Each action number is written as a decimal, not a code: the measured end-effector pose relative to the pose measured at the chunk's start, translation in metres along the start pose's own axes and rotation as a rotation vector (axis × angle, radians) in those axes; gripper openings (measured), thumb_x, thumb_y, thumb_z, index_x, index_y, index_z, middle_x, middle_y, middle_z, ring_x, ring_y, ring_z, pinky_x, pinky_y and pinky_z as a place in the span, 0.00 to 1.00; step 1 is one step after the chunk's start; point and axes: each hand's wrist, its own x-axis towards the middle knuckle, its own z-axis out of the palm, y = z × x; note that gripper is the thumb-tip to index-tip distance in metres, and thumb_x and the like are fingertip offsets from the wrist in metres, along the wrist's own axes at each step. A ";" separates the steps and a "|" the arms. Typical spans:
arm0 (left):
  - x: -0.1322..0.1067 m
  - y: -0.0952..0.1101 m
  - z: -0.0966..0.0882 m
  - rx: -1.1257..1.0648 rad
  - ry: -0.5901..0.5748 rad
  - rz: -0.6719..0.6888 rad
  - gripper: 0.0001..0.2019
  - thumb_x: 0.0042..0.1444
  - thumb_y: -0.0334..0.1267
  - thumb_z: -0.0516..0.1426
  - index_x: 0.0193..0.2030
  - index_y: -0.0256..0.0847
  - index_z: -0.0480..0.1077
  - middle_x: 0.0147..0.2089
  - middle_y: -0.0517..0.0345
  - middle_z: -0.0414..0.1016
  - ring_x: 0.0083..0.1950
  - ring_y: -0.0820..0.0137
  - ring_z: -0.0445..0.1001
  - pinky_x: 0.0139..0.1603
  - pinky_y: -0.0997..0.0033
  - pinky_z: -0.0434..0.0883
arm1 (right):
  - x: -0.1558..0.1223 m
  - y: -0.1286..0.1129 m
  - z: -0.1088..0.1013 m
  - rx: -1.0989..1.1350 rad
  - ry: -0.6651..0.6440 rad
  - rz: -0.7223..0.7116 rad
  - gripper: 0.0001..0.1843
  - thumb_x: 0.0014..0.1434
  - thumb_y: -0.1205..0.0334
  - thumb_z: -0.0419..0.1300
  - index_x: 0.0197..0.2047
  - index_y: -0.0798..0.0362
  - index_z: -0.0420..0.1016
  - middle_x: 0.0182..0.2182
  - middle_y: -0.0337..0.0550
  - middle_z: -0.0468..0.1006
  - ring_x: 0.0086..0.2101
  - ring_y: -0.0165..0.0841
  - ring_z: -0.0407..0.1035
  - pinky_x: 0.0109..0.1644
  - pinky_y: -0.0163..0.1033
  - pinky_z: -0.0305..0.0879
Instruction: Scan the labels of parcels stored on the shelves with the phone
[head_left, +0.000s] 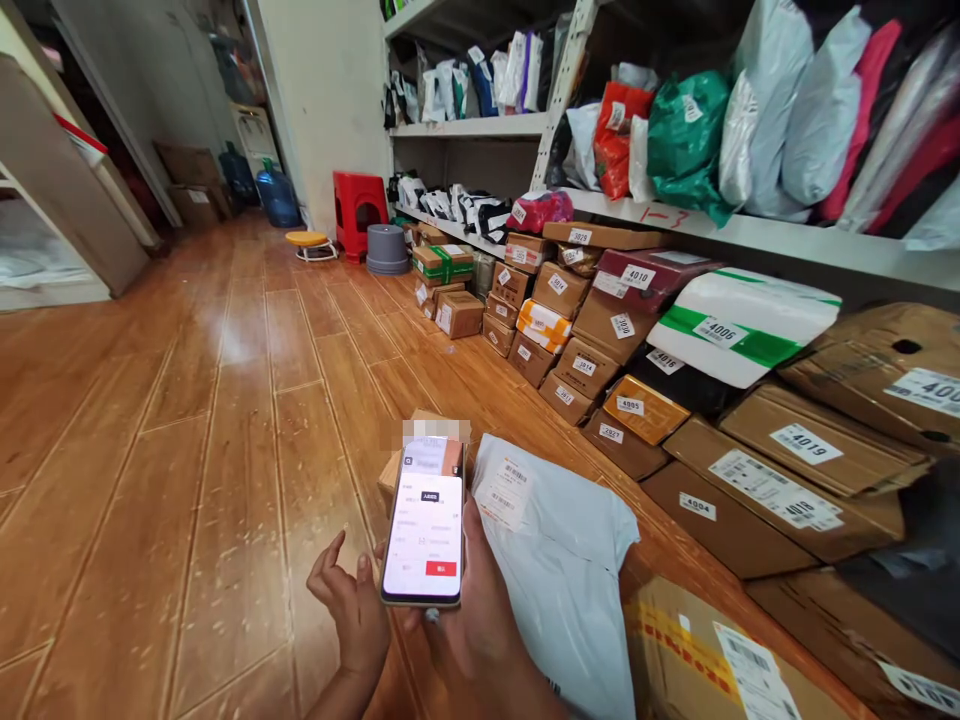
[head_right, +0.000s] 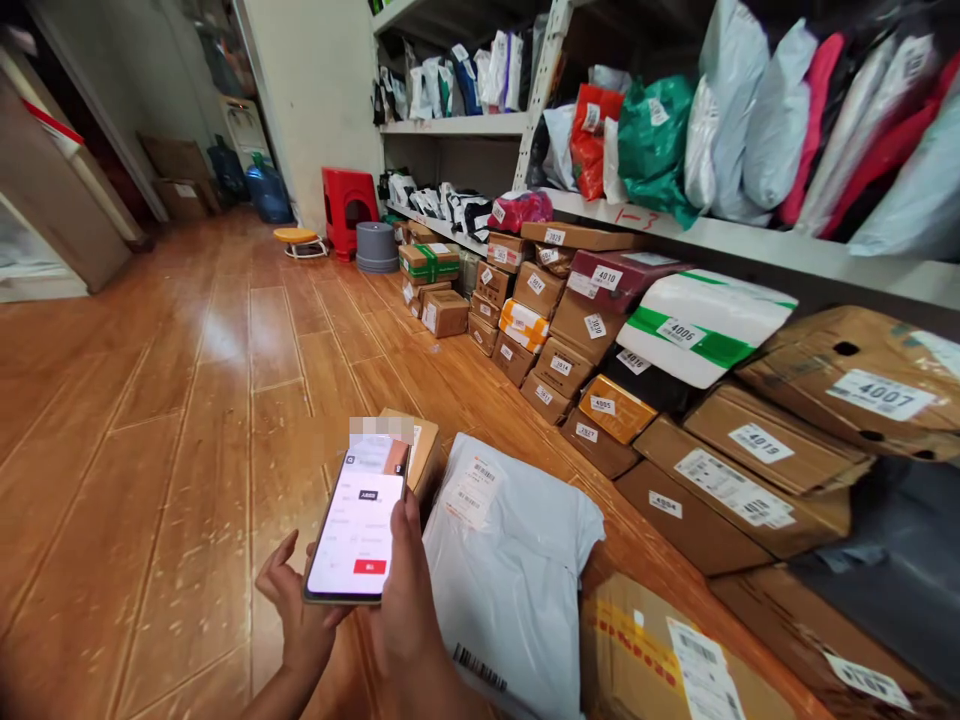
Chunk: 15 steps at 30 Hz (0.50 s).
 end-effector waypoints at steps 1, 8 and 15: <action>-0.001 0.000 -0.001 -0.006 -0.006 -0.008 0.24 0.59 0.50 0.46 0.59 0.40 0.54 0.56 0.46 0.52 0.64 0.55 0.51 0.65 0.46 0.52 | 0.001 -0.001 0.001 0.006 -0.010 0.026 0.38 0.54 0.33 0.54 0.60 0.47 0.59 0.45 0.52 0.78 0.33 0.46 0.77 0.14 0.36 0.65; -0.002 0.011 -0.004 -0.061 -0.013 0.018 0.21 0.56 0.46 0.49 0.54 0.41 0.57 0.55 0.46 0.55 0.62 0.54 0.54 0.62 0.45 0.56 | 0.000 -0.002 0.007 -0.014 -0.022 0.041 0.39 0.53 0.32 0.55 0.61 0.46 0.57 0.46 0.52 0.77 0.31 0.44 0.77 0.12 0.32 0.61; -0.003 0.006 -0.004 -0.072 -0.015 0.035 0.19 0.53 0.43 0.50 0.52 0.42 0.58 0.54 0.49 0.56 0.60 0.55 0.56 0.61 0.47 0.58 | 0.000 -0.004 0.008 -0.005 -0.060 0.042 0.37 0.57 0.34 0.52 0.63 0.42 0.52 0.45 0.48 0.78 0.29 0.39 0.76 0.14 0.32 0.64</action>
